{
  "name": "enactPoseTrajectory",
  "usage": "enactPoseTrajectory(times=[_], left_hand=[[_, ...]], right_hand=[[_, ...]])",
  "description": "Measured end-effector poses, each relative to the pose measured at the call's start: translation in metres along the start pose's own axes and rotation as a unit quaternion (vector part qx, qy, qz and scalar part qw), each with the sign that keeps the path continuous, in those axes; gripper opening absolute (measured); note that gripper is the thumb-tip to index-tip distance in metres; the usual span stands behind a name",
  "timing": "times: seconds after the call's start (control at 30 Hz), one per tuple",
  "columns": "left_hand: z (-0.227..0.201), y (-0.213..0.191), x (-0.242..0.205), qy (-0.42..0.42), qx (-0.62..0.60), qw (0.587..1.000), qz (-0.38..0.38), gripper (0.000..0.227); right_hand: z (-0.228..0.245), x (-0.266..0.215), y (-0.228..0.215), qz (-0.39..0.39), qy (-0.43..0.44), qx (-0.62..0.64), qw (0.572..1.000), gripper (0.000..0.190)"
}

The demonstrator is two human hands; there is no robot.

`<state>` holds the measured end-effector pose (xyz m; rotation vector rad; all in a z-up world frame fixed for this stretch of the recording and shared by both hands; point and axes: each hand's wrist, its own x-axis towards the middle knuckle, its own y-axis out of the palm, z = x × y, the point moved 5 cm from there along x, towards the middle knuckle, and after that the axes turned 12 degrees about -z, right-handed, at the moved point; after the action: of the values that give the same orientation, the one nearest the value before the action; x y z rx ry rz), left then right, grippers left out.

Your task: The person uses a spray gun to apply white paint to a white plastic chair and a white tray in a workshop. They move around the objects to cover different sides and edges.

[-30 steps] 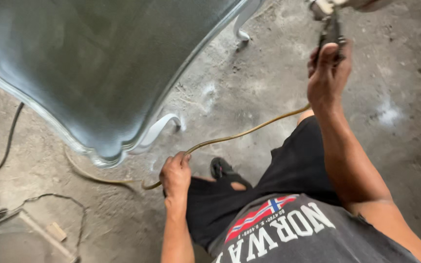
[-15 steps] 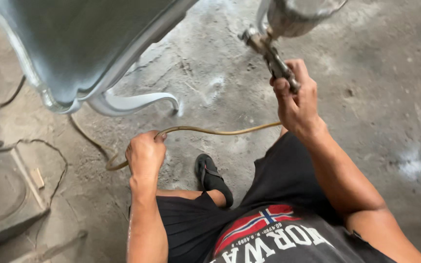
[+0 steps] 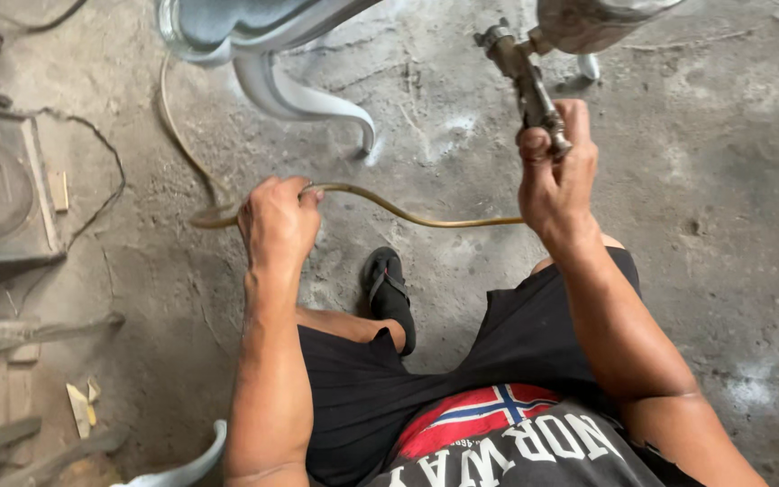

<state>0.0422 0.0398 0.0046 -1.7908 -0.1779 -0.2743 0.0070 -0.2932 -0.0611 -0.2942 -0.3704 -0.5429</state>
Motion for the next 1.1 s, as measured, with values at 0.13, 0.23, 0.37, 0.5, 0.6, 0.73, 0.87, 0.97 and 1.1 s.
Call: enactPoseTrajectory(times=[0.13, 0.23, 0.37, 0.5, 0.6, 0.73, 0.87, 0.97, 1.1], left_hand=[[0.012, -0.001, 0.000, 0.006, -0.012, 0.999, -0.031, 0.018], [0.020, 0.000, -0.001, 0.011, -0.002, 0.999, -0.035, 0.016], [0.025, 0.003, -0.003, 0.034, -0.001, 0.998, -0.049, 0.013], [0.030, 0.008, -0.003, 0.047, -0.005, 0.997, -0.058, 0.012], [0.042, 0.027, 0.001, -0.081, -0.088, 0.993, 0.010, 0.009], [0.045, 0.058, -0.001, -0.099, -0.082, 0.988, 0.089, 0.019], [0.036, 0.065, -0.010, -0.008, -0.115, 0.993, 0.017, 0.011], [0.023, 0.061, -0.020, 0.069, -0.116, 0.990, -0.047, 0.009], [0.011, 0.051, -0.025, 0.103, -0.125, 0.978, -0.131, 0.010]], right_hand=[[0.021, -0.015, 0.038, 0.026, -0.032, -0.012, 0.999, 0.063], [0.040, -0.027, 0.066, 0.060, -0.044, 0.022, 0.997, 0.060], [0.052, -0.040, 0.104, 0.121, -0.020, 0.025, 0.992, 0.056], [0.067, -0.047, 0.121, 0.152, -0.054, 0.012, 0.987, 0.054], [0.078, -0.042, 0.110, 0.179, -0.102, -0.001, 0.979, 0.054], [0.086, -0.026, 0.092, 0.213, -0.178, -0.069, 0.958, 0.059], [0.092, -0.021, 0.095, 0.289, -0.265, -0.158, 0.906, 0.060], [0.092, -0.022, 0.106, 0.341, -0.281, -0.219, 0.870, 0.060], [0.089, -0.009, 0.115, 0.356, -0.246, -0.252, 0.865, 0.061]])
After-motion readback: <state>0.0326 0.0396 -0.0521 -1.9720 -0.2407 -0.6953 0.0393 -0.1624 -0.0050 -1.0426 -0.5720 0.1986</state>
